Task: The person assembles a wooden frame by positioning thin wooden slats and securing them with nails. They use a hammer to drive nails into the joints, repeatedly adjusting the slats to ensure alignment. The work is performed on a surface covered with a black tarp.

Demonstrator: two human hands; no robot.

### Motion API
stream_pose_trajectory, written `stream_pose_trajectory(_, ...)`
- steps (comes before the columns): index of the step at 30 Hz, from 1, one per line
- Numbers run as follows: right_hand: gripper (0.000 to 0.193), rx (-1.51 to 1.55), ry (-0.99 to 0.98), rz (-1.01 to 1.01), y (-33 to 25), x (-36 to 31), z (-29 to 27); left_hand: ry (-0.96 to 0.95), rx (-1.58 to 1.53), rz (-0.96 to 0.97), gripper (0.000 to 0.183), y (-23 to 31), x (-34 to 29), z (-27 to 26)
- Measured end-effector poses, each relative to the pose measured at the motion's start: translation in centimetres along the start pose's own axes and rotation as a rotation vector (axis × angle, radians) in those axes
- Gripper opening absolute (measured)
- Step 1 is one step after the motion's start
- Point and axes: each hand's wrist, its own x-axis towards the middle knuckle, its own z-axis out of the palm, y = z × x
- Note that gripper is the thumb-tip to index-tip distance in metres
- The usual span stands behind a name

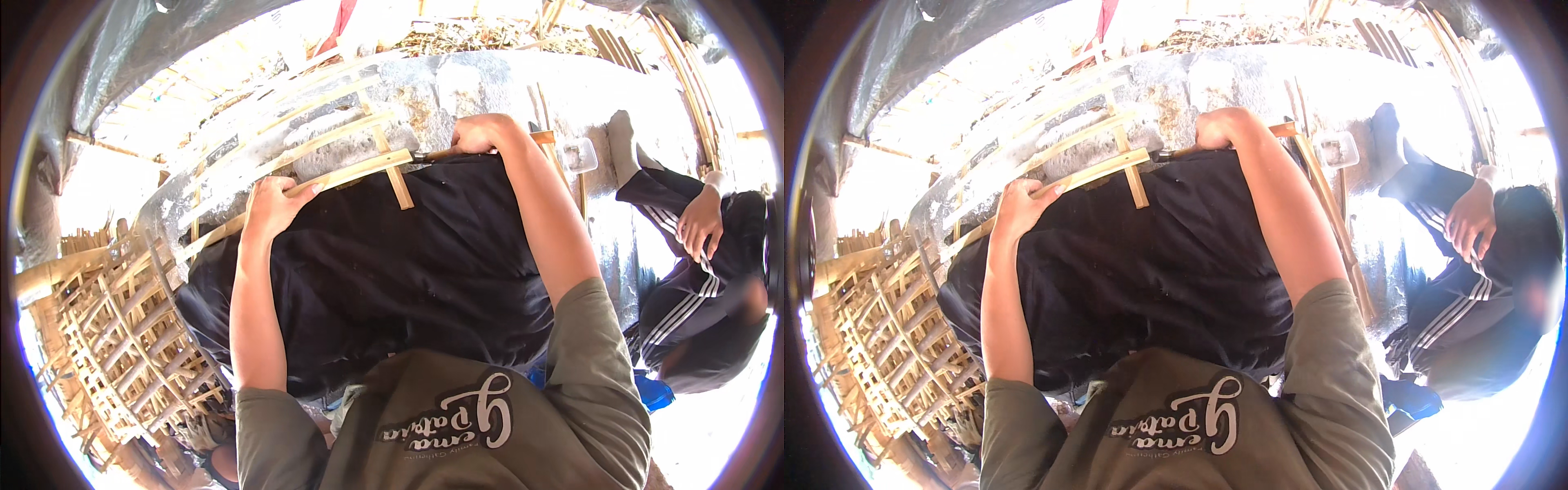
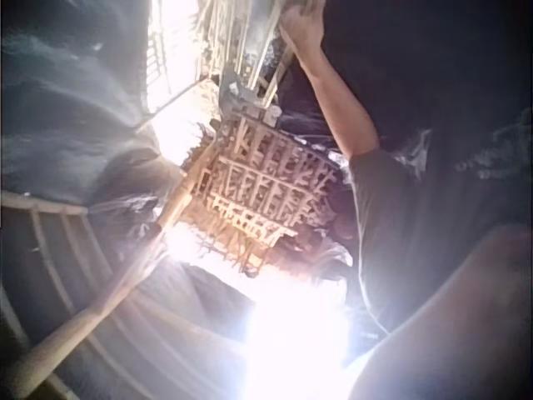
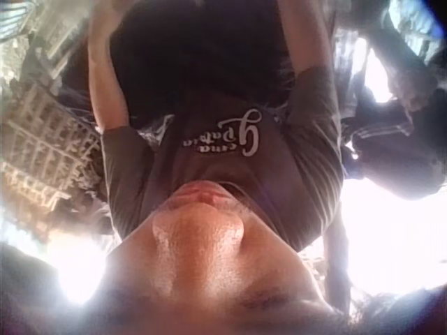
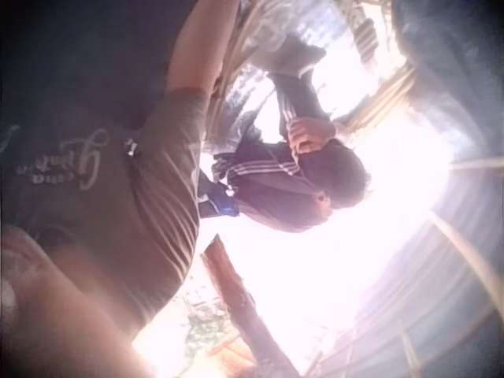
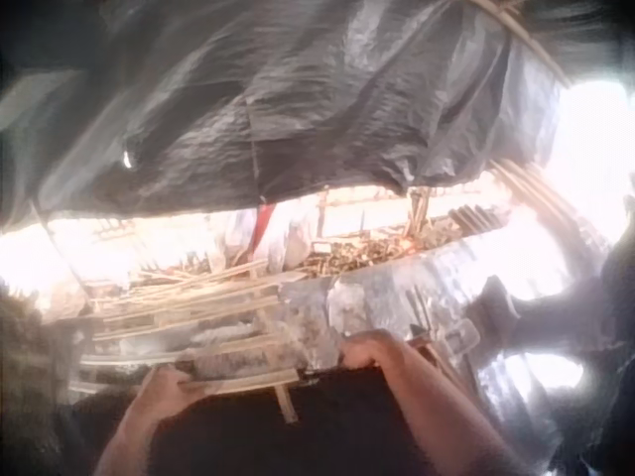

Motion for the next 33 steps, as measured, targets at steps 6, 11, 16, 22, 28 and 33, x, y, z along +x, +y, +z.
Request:
stream_pose_trajectory(6,0.039,-0.016,0.047,0.033,-0.5,-0.7,-1.3,-0.039,-0.027,-0.026,0.064,-0.7,1.2,0.5)
stream_pose_trajectory(11,0.038,-0.005,0.187,0.283,-1.1,-3.1,-1.8,-0.042,-0.039,-0.020,0.065,-0.7,1.1,0.5)
stream_pose_trajectory(16,0.038,0.164,0.410,0.427,0.9,-1.9,-1.8,-0.047,-0.016,-0.027,0.067,-0.4,1.2,0.8)
stream_pose_trajectory(22,0.049,0.428,0.739,0.250,-0.9,-0.7,-2.8,-0.079,0.021,-0.055,0.067,-0.2,1.1,0.4)
stream_pose_trajectory(28,0.082,0.433,0.657,0.076,-6.3,0.2,-7.1,-0.081,-0.017,-0.058,0.067,-1.0,1.1,0.7)
stream_pose_trajectory(33,0.090,0.332,0.695,-0.064,-5.3,6.2,-6.1,-0.100,-0.015,-0.040,0.068,-0.2,1.4,0.7)
